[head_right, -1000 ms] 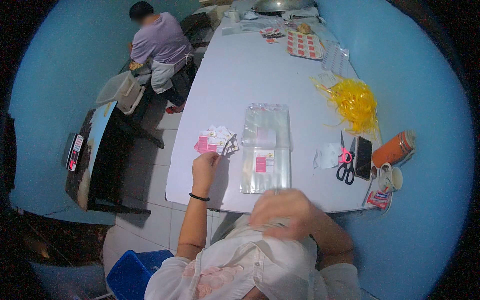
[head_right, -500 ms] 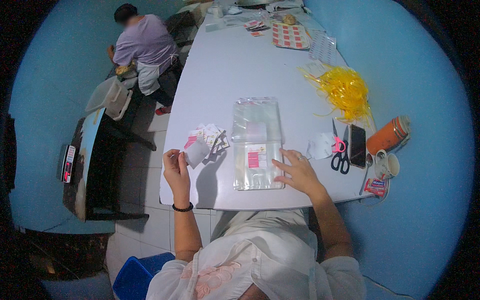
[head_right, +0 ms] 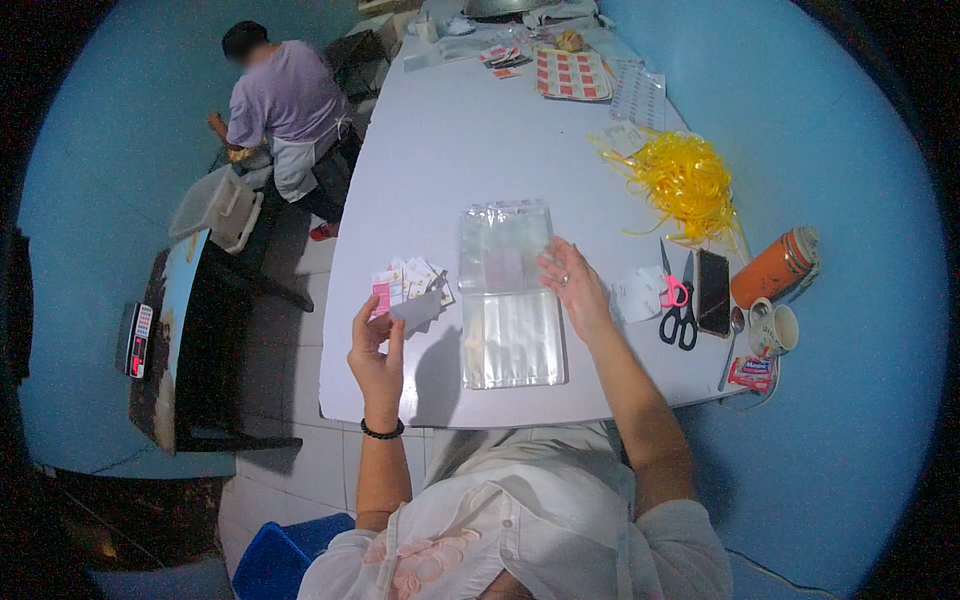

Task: The person places small pink and white packets into a clear plastic bag on a white table. They peel off small pink labels and stick them onto the packets inside the bag. The person continues to add more packets and labels to the bag.

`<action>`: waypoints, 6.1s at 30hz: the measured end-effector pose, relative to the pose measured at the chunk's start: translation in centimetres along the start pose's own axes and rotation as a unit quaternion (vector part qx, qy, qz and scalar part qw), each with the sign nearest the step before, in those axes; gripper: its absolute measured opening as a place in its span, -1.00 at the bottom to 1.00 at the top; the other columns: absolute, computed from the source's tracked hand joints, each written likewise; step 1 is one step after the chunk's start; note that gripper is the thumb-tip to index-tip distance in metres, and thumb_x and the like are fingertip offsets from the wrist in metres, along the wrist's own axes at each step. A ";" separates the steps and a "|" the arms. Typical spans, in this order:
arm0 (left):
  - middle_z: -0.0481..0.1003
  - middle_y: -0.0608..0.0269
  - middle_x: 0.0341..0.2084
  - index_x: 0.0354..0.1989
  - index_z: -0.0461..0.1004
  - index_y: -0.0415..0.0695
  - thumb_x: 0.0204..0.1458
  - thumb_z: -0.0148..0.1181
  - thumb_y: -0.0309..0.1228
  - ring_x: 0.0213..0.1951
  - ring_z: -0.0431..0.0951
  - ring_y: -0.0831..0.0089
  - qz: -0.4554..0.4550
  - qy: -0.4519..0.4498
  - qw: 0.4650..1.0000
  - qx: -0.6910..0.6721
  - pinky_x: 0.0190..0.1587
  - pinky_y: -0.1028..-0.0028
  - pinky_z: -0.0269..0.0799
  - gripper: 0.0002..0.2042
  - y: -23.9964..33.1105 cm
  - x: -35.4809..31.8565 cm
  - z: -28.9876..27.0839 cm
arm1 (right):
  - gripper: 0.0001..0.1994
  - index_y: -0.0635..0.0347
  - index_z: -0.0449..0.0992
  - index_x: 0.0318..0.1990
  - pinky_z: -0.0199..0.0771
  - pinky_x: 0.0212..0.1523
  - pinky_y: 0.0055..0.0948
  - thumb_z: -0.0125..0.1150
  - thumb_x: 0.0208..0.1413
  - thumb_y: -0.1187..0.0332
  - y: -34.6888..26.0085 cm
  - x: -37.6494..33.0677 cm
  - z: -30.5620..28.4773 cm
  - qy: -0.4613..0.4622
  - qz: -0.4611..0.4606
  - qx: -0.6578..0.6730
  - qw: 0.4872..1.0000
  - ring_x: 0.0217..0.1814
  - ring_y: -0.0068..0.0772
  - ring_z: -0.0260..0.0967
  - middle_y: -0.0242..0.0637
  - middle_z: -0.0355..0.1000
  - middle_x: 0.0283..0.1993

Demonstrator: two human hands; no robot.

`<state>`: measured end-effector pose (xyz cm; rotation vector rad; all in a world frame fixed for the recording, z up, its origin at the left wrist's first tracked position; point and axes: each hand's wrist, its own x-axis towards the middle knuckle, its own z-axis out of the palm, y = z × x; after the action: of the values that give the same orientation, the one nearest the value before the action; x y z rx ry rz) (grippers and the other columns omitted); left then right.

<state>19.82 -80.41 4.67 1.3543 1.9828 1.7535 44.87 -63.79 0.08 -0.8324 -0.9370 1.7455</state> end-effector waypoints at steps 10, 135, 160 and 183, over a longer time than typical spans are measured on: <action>0.58 0.15 -0.33 -0.10 0.62 -0.13 -0.04 0.36 -0.66 -0.34 0.60 0.35 0.188 -0.098 0.977 0.033 -0.33 0.47 0.50 -0.70 4.3 -2.6 4.5 | -0.61 0.31 0.45 0.11 0.44 -0.03 -0.58 0.29 0.10 0.64 -0.4 -7.6 6.3 -0.113 -0.064 -0.115 0.985 -0.11 -0.59 0.45 -0.29 0.55 -0.14; 0.42 -0.08 0.17 -0.04 0.50 -0.22 0.11 0.22 -0.45 0.07 0.51 -0.02 0.096 -0.180 0.966 0.156 0.15 0.18 0.40 -0.75 -6.0 2.9 0.5 | -0.78 0.16 0.62 -0.08 0.50 -0.13 -0.35 0.23 0.20 0.28 -0.3 -6.5 -1.9 -0.129 -0.248 -0.557 0.782 -0.13 -0.26 0.49 -0.22 0.54 -0.12; 0.57 0.16 -0.45 -0.35 0.58 -0.11 -0.02 0.33 -0.42 -0.36 0.57 0.15 0.255 -0.076 0.926 0.269 -0.33 0.24 0.48 -0.91 -9.1 3.9 0.6 | -0.48 0.17 0.38 0.24 0.42 0.21 -0.28 0.33 0.09 0.41 1.4 -3.5 4.4 -0.096 -0.248 -0.513 0.816 0.37 -0.02 0.22 0.03 0.19 0.35; 0.54 0.32 -0.40 -0.11 0.65 -0.05 -0.20 0.45 -0.58 -0.35 0.49 0.36 0.310 -0.051 0.946 0.085 -0.31 0.40 0.37 -0.62 5.3 -3.0 2.9 | -0.69 0.36 0.53 -0.04 0.58 -0.06 -0.50 0.33 0.01 0.69 -1.8 -8.9 8.3 -0.114 -0.053 -0.051 0.991 -0.17 -0.51 0.50 -0.26 0.54 -0.21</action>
<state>26.07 -81.04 7.04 2.2689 1.7995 1.6956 41.38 -73.53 6.69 -0.6420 -1.2098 1.7358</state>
